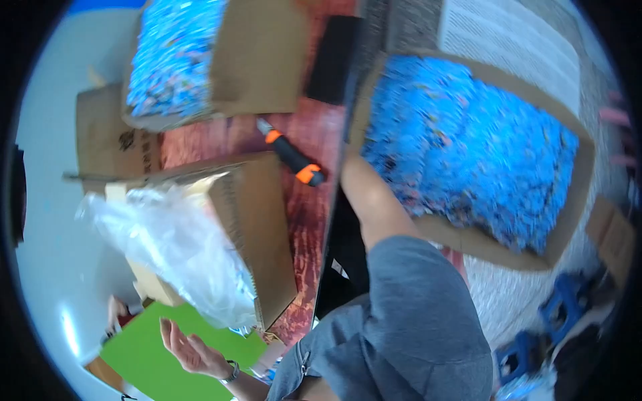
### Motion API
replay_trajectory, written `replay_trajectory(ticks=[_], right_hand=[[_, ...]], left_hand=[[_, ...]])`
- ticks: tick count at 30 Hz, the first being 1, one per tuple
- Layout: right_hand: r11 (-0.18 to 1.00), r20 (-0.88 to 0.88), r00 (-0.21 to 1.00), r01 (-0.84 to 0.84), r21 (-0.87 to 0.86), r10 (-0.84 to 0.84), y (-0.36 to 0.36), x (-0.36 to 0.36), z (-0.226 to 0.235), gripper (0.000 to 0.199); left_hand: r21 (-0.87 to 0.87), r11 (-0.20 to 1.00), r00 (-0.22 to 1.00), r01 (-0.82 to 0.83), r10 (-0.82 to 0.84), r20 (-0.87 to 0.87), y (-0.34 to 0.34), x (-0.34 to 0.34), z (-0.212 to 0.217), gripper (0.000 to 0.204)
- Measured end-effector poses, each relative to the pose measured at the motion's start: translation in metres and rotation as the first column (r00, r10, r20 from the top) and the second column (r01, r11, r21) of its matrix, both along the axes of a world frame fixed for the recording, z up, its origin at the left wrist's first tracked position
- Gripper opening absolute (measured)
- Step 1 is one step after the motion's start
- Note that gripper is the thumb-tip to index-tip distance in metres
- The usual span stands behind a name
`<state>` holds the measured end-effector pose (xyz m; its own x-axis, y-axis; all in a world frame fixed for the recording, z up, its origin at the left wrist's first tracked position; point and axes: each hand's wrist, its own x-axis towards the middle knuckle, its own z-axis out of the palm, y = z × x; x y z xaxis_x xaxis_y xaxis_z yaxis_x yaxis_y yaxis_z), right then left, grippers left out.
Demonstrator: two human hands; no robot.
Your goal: Unpack items from a large box and organize them into smaller shipping boxes.
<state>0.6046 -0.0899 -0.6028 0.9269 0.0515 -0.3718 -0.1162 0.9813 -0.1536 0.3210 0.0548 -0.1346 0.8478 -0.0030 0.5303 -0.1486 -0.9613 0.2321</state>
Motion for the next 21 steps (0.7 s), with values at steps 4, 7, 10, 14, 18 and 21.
replay_trajectory(ticks=[4,7,10,14,18,21], right_hand=[[0.994,0.041,0.993,-0.106,-0.031,0.107,-0.036,-0.063,0.025,0.053],[0.982,0.040,0.984,-0.169,-0.080,0.173,-0.061,-0.071,0.036,0.055],[0.964,0.031,0.970,-0.238,-0.120,0.243,-0.075,-0.087,0.054,0.058],[0.936,-0.006,0.968,-0.242,-0.257,0.249,-0.095,-0.102,0.079,0.059],[0.643,-0.154,0.980,-0.197,-0.740,0.123,-0.133,-0.129,0.105,0.054],[0.438,-0.011,0.996,-0.050,-0.898,0.092,-0.152,-0.145,0.154,0.050]], left_hand=[[0.054,0.998,0.999,-0.036,0.037,-0.011,-0.002,0.002,-0.005,0.040],[0.201,0.979,0.968,0.013,0.039,-0.250,-0.009,0.013,-0.006,0.054],[0.159,0.974,0.907,0.164,-0.085,-0.413,-0.019,0.023,-0.010,0.076],[0.343,0.909,0.872,0.236,-0.042,-0.489,-0.020,0.019,-0.032,0.081],[0.381,0.903,0.857,0.197,0.030,-0.514,-0.017,-0.002,-0.090,0.060],[0.336,0.927,0.891,0.167,0.004,-0.453,-0.014,-0.006,-0.117,0.041]])
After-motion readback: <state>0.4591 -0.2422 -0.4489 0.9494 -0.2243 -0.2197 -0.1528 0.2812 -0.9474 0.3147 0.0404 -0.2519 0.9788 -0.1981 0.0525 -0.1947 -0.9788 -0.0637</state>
